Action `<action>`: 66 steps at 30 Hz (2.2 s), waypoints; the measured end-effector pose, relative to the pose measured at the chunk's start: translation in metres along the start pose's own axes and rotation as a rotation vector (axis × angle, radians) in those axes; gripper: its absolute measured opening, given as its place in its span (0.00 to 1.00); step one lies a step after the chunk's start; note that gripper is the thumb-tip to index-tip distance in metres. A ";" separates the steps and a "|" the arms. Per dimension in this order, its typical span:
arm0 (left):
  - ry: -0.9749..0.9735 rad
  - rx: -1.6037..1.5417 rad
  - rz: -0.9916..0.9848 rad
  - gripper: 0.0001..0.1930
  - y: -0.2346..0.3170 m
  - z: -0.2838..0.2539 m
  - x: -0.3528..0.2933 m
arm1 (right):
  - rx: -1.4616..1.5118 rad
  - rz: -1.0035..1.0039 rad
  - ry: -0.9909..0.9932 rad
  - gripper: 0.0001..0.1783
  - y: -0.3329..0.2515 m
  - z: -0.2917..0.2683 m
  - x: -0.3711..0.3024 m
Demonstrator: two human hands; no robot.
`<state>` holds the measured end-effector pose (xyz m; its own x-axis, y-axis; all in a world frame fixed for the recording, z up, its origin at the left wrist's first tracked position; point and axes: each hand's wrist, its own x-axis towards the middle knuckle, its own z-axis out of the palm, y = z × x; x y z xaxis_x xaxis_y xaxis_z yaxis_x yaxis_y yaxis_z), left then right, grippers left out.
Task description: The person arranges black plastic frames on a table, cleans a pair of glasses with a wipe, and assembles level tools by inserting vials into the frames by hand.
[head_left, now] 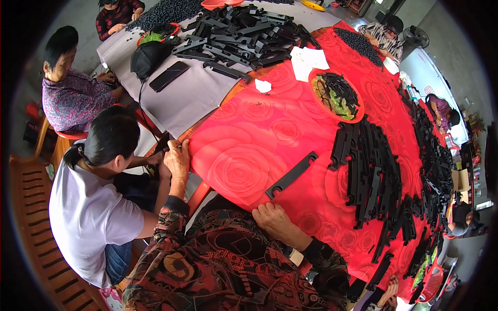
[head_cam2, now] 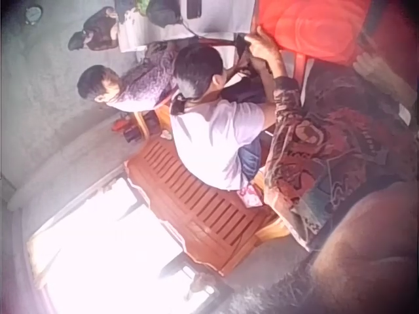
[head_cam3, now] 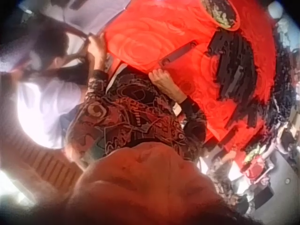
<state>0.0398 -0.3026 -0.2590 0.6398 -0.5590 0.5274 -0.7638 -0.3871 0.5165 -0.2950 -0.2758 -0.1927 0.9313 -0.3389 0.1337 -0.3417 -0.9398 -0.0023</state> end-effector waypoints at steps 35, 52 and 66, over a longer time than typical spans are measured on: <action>-0.652 0.005 0.703 0.38 0.203 0.139 0.036 | 0.233 0.749 0.038 0.34 0.316 0.040 0.241; -0.706 0.010 0.668 0.37 0.206 0.141 0.040 | 0.280 0.546 0.403 0.17 0.284 0.015 0.212; -0.750 0.046 0.702 0.34 0.193 0.142 0.043 | 0.230 0.564 0.554 0.13 0.235 -0.006 0.216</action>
<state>-0.0918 -0.5054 -0.2324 -0.1577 -0.9782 0.1352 -0.9579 0.1848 0.2198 -0.1748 -0.5696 -0.1585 0.4098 -0.7487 0.5211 -0.6487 -0.6408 -0.4105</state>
